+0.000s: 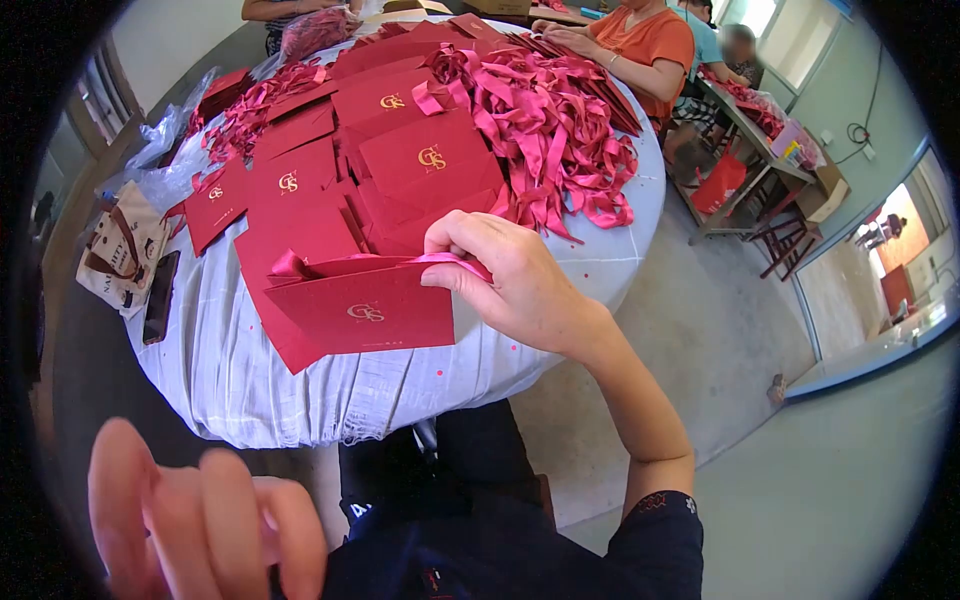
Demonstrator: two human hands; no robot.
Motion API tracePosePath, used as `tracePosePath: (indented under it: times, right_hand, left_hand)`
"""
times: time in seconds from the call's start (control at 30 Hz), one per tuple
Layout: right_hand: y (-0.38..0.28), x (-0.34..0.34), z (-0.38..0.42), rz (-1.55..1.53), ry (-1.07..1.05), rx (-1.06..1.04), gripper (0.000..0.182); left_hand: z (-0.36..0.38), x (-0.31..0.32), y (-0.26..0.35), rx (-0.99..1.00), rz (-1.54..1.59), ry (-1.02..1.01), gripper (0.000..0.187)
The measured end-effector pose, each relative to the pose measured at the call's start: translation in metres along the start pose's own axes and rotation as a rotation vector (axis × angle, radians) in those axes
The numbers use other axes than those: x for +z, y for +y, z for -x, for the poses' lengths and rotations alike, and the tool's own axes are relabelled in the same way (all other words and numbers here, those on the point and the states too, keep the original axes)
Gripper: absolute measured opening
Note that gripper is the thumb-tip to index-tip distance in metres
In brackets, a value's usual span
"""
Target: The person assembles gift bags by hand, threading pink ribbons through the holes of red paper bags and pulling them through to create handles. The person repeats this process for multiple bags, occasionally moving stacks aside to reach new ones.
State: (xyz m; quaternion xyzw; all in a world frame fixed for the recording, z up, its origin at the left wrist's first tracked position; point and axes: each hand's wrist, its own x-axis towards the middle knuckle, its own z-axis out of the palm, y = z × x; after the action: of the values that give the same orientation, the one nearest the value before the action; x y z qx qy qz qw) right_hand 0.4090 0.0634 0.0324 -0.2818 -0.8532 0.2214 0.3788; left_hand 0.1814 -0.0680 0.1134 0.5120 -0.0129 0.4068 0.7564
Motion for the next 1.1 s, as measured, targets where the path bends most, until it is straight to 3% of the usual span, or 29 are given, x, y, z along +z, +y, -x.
tracePosePath:
  times: [0.07, 0.13, 0.17, 0.2, 0.23, 0.27, 0.37, 0.47, 0.5, 0.57, 0.67, 0.73, 0.87, 1.1]
  right_hand:
    - [0.001, 0.0, -0.002, -0.003, 0.011, -0.021, 0.018]
    - [0.004, -0.001, -0.002, -0.023, 0.01, -0.049, 0.018]
    - [0.003, -0.002, -0.001, -0.027, 0.013, -0.057, 0.018]
    - [0.003, -0.002, -0.001, -0.013, 0.005, -0.052, 0.018]
    - [0.002, -0.003, -0.001, 0.001, -0.001, -0.048, 0.018]
    - [0.002, -0.003, -0.002, -0.003, 0.006, -0.058, 0.018]
    - [0.003, -0.003, -0.002, -0.015, 0.012, -0.061, 0.017]
    - [0.003, -0.002, -0.004, -0.004, 0.018, -0.062, 0.017]
    - [0.005, -0.001, -0.005, 0.018, 0.025, -0.089, 0.018]
    - [0.008, -0.002, -0.005, 0.042, 0.033, -0.116, 0.019]
    - [0.004, -0.001, -0.003, 0.064, 0.013, -0.054, 0.025]
    - [-0.012, 0.001, -0.007, 0.37, 0.138, -0.156, 0.038]
    - [-0.027, 0.013, -0.006, 0.452, 0.056, -0.308, 0.048]
    - [-0.025, 0.028, -0.009, 0.295, 0.062, -0.244, 0.026]
  left_hand:
    - [0.002, 0.001, -0.017, 0.451, -0.173, 0.284, 0.038]
    - [-0.01, -0.044, -0.017, 0.612, -0.511, 0.12, 0.038]
    - [-0.012, -0.043, -0.028, 0.739, -0.921, 0.517, 0.037]
    - [-0.011, -0.057, -0.031, 0.732, -1.334, 0.639, 0.03]
    - [-0.006, -0.07, -0.027, 0.557, -1.748, 0.596, 0.03]
    - [-0.012, -0.075, -0.026, 0.47, -1.965, 0.557, 0.027]
    - [-0.003, -0.098, -0.039, 0.314, -2.122, 0.548, 0.028]
    - [0.0, -0.111, -0.043, 0.357, -2.061, 0.589, 0.031]
    - [-0.001, -0.113, -0.043, 0.467, -2.184, 0.507, 0.031]
    - [0.0, -0.118, -0.043, 0.504, -2.174, 0.444, 0.031]
    - [0.003, -0.117, -0.044, 0.48, -2.17, 0.428, 0.029]
    - [0.002, -0.116, -0.042, 0.45, -2.165, 0.44, 0.028]
    - [-0.002, -0.109, -0.043, 0.389, -2.126, 0.489, 0.025]
    - [0.004, -0.103, -0.037, 0.365, -2.175, 0.361, 0.024]
